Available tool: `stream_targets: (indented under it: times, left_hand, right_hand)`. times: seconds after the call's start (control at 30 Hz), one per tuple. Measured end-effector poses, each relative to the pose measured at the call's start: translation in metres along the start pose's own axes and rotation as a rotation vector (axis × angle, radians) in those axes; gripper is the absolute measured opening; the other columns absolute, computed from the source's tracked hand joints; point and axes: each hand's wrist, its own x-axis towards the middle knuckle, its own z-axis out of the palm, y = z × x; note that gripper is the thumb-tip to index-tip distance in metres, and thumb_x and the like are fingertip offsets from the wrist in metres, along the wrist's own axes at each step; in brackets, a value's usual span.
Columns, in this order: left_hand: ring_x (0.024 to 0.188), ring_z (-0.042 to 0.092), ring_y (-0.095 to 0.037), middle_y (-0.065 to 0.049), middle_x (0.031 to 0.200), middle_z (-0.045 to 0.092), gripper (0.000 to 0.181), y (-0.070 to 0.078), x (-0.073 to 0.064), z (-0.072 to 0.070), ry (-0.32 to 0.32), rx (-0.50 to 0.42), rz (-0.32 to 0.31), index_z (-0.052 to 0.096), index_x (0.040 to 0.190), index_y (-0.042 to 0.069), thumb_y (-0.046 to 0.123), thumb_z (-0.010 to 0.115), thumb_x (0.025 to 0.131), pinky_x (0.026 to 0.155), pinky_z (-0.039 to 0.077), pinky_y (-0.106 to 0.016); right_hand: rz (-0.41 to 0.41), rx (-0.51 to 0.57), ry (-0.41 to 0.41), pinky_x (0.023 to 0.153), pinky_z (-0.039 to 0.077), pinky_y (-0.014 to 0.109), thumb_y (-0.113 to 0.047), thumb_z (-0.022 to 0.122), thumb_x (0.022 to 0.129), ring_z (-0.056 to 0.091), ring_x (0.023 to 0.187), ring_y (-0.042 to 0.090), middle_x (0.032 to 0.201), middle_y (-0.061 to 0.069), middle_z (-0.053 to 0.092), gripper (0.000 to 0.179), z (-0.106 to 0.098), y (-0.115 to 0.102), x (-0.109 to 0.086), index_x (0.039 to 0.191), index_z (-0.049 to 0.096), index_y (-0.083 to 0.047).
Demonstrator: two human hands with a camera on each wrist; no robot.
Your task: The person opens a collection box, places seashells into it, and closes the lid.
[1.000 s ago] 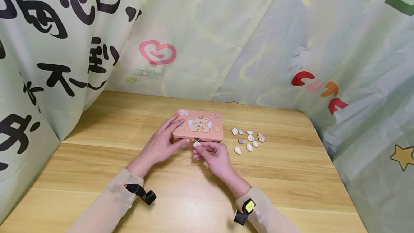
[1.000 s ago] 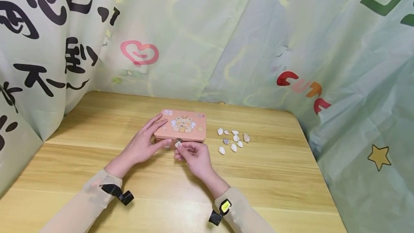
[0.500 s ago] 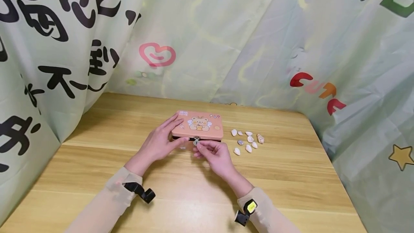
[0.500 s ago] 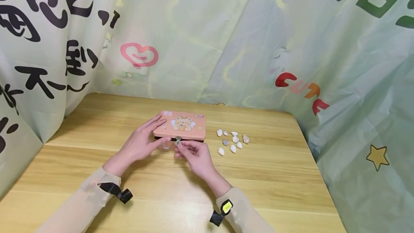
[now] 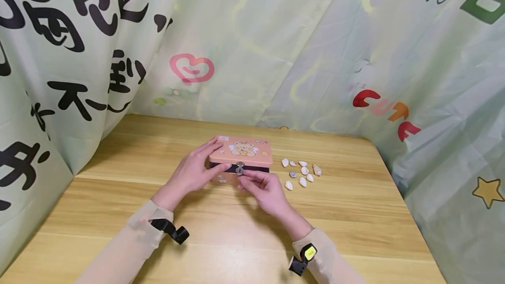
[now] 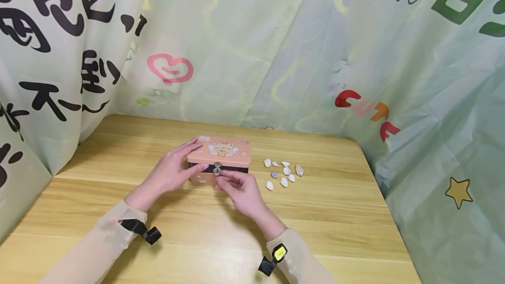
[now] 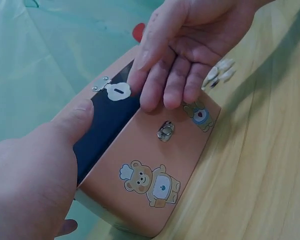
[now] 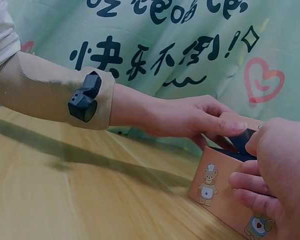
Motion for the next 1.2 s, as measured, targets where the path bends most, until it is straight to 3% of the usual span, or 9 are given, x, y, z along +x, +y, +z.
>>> stream_targets:
  times: [0.2,0.5,0.7,0.83,0.9,1.0,1.07,1.1,1.2]
  left_hand:
    - [0.149,0.041,-0.037,-0.003,0.169,0.035,0.084,0.001,0.003,-0.003,-0.002,-0.013,-0.021,0.051,0.159,0.018,0.073,0.061,0.096,0.115,0.039,-0.058]
    - [0.148,0.042,-0.039,-0.010,0.166,0.039,0.082,0.004,0.007,-0.004,0.020,-0.026,-0.053,0.050,0.158,0.012,0.060,0.073,0.096,0.116,0.038,-0.057]
    - [0.147,0.044,-0.037,-0.010,0.165,0.042,0.092,0.006,0.009,-0.006,0.039,-0.049,-0.078,0.049,0.159,0.013,0.075,0.063,0.093,0.115,0.040,-0.056]
    - [0.146,0.045,-0.035,-0.007,0.163,0.047,0.090,0.007,0.011,-0.006,0.048,-0.080,-0.102,0.048,0.161,0.017,0.075,0.062,0.094,0.114,0.041,-0.057]
    - [0.124,0.066,-0.033,-0.005,0.161,0.050,0.090,0.008,0.012,-0.006,0.050,-0.093,-0.122,0.046,0.162,0.020,0.075,0.062,0.094,0.109,0.046,-0.056]
    - [0.090,0.070,-0.029,-0.004,0.158,0.054,0.093,0.010,0.014,-0.007,0.056,-0.097,-0.155,0.043,0.163,0.021,0.078,0.061,0.092,0.100,0.051,-0.054]
    - [0.060,0.055,-0.022,-0.010,0.140,0.067,0.093,0.011,0.015,-0.006,0.064,-0.109,-0.174,0.043,0.163,0.020,0.076,0.064,0.092,0.088,0.052,-0.050]
    - [0.058,0.052,-0.019,-0.012,0.126,0.071,0.093,0.012,0.016,-0.006,0.071,-0.111,-0.182,0.043,0.163,0.019,0.075,0.064,0.092,0.084,0.052,-0.048]
    - [0.045,0.034,-0.014,-0.010,0.080,0.060,0.090,0.015,0.017,-0.005,0.091,-0.119,-0.202,0.044,0.162,0.015,0.069,0.069,0.094,0.074,0.049,-0.044]
  right_hand:
    - [-0.035,-0.063,0.015,0.089,0.060,0.036,0.006,0.067,0.100,0.076,0.094,0.042,0.115,0.027,0.074,0.032,-0.007,-0.002,-0.003,0.130,0.066,0.014]
    - [-0.068,-0.046,0.110,0.088,0.060,0.040,0.010,0.067,0.098,0.076,0.093,0.038,0.110,0.029,0.074,0.027,-0.032,-0.005,-0.011,0.124,0.066,0.018]
    - [-0.071,-0.103,0.208,0.083,0.062,0.041,0.010,0.070,0.097,0.075,0.088,0.042,0.106,0.025,0.076,0.020,-0.052,-0.007,-0.010,0.116,0.072,0.013]
    - [-0.056,-0.124,0.251,0.079,0.062,0.038,0.010,0.071,0.096,0.076,0.083,0.033,0.105,0.028,0.075,0.019,-0.060,-0.005,-0.008,0.114,0.072,0.014]
    - [-0.054,-0.125,0.275,0.079,0.062,0.035,0.011,0.072,0.095,0.076,0.082,0.026,0.104,0.030,0.074,0.018,-0.063,-0.005,-0.006,0.113,0.072,0.014]
    - [-0.061,-0.149,0.311,0.079,0.062,0.032,0.012,0.072,0.094,0.076,0.084,0.020,0.106,0.029,0.075,0.019,-0.067,-0.004,-0.001,0.113,0.073,0.013]
    - [-0.066,-0.181,0.330,0.082,0.061,0.030,0.012,0.072,0.094,0.075,0.092,0.022,0.113,0.026,0.075,0.024,-0.068,-0.004,0.003,0.118,0.073,0.011]
    - [-0.069,-0.195,0.335,0.085,0.060,0.030,0.011,0.072,0.094,0.075,0.098,0.025,0.117,0.025,0.074,0.028,-0.069,-0.004,0.004,0.122,0.072,0.011]
    - [-0.092,-0.218,0.326,0.097,0.056,0.034,0.009,0.071,0.096,0.068,0.119,0.035,0.134,0.023,0.068,0.041,-0.068,-0.002,0.010,0.136,0.065,0.009]
